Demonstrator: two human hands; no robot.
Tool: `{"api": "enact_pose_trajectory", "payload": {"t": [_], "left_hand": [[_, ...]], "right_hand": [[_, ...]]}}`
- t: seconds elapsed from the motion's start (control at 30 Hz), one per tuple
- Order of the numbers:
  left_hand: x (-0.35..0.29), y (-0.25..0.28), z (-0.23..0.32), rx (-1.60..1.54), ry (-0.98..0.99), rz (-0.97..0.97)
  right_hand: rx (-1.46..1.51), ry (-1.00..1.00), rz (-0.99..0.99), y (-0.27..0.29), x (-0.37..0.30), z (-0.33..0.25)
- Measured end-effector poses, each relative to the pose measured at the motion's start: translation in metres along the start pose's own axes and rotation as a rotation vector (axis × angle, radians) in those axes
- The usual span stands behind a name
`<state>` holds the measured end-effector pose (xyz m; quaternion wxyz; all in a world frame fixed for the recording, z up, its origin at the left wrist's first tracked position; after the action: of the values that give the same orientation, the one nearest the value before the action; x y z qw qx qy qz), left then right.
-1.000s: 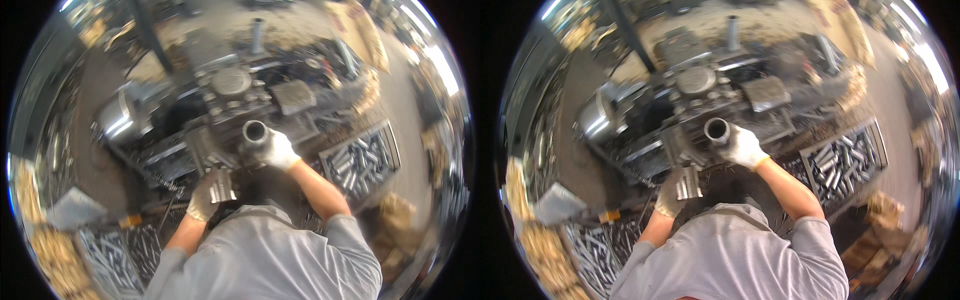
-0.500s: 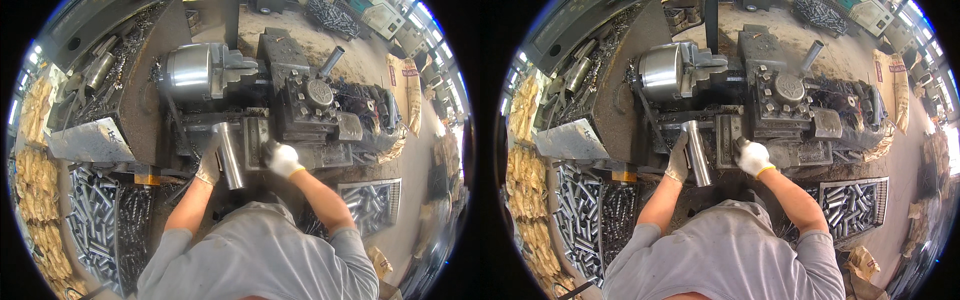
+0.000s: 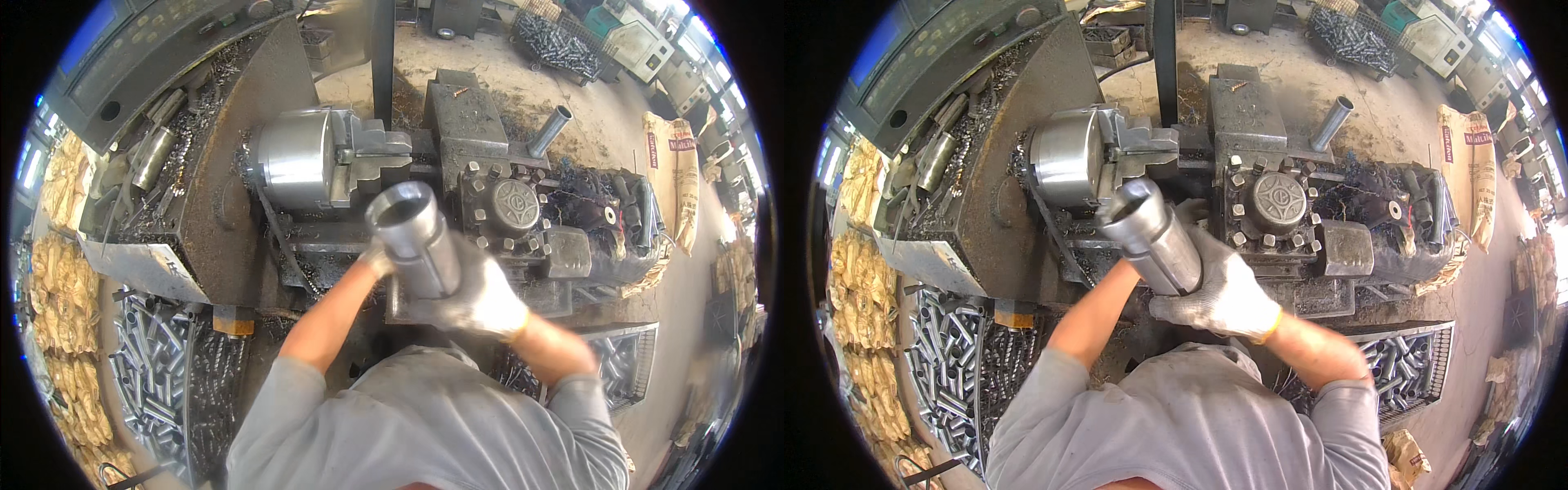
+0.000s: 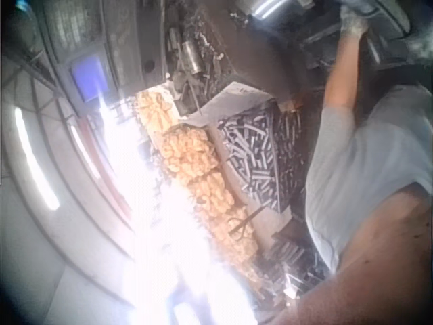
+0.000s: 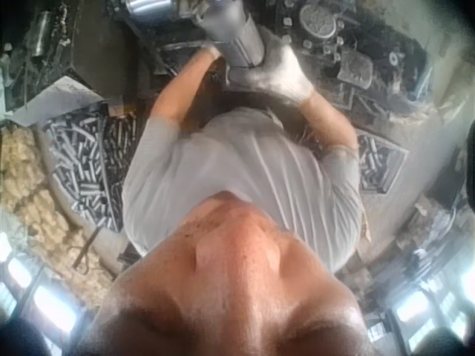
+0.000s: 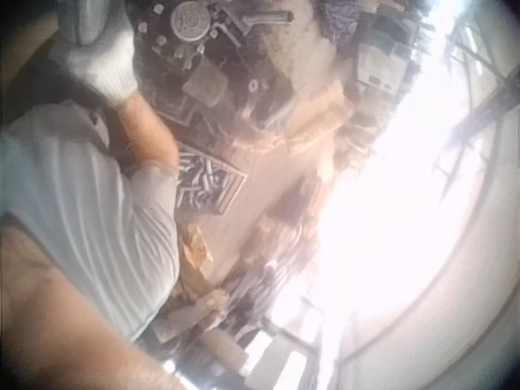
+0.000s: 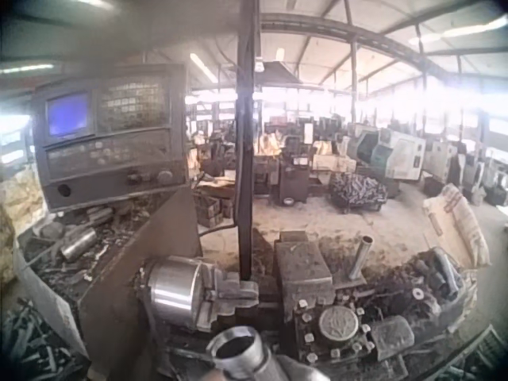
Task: The person repeatedly picks up cylindrical metal parts from a bin, loads them into a lathe chuck, operates the machine controls, and removes the processed parts. The cycle repeats continuously as the person handles multiple metal cylinders one at a time.
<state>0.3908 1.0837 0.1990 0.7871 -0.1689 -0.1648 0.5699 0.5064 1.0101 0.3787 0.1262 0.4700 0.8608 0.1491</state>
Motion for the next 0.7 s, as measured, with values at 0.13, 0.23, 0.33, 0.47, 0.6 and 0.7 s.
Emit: {"api": "enact_pose_trajectory", "payload": {"t": [0.13, 0.23, 0.33, 0.47, 0.6, 0.7], "left_hand": [[0.023, 0.017, 0.023, 1.155, -0.223, 0.139], [-0.047, 0.005, 0.073, 1.247, -0.465, 0.353], [-0.126, 0.016, 0.074, 1.168, -0.333, 0.456], [-0.237, 0.089, 0.035, 0.898, -0.031, 0.87], [-0.362, 0.153, -0.008, 0.207, -0.115, 1.342], [-0.431, 0.185, -0.009, -0.144, -0.291, 1.604]], "right_hand": [[-0.481, 0.472, 0.197, 0.092, 0.027, -0.088], [-1.14, 0.456, 0.241, 0.129, 0.1, -0.084], [-1.726, 0.33, 0.021, 0.13, 0.178, -0.024], [-1.429, -0.002, -0.357, 0.105, 0.226, 0.069], [-1.087, 0.027, -0.506, 0.066, 0.241, 0.099], [-0.912, 0.073, -0.542, 0.06, 0.25, 0.099]]}}
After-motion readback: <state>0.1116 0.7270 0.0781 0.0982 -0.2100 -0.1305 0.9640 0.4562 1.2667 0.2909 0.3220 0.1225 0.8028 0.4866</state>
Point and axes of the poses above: each hand's wrist, its own x-axis towards the middle knuckle, its own y-axis out of the back of the hand, z = x × y, the point moved 10 cm from there along x, towards the middle knuckle, and after that the axes turned 8 degrees about -x, right-handed, at the moved point
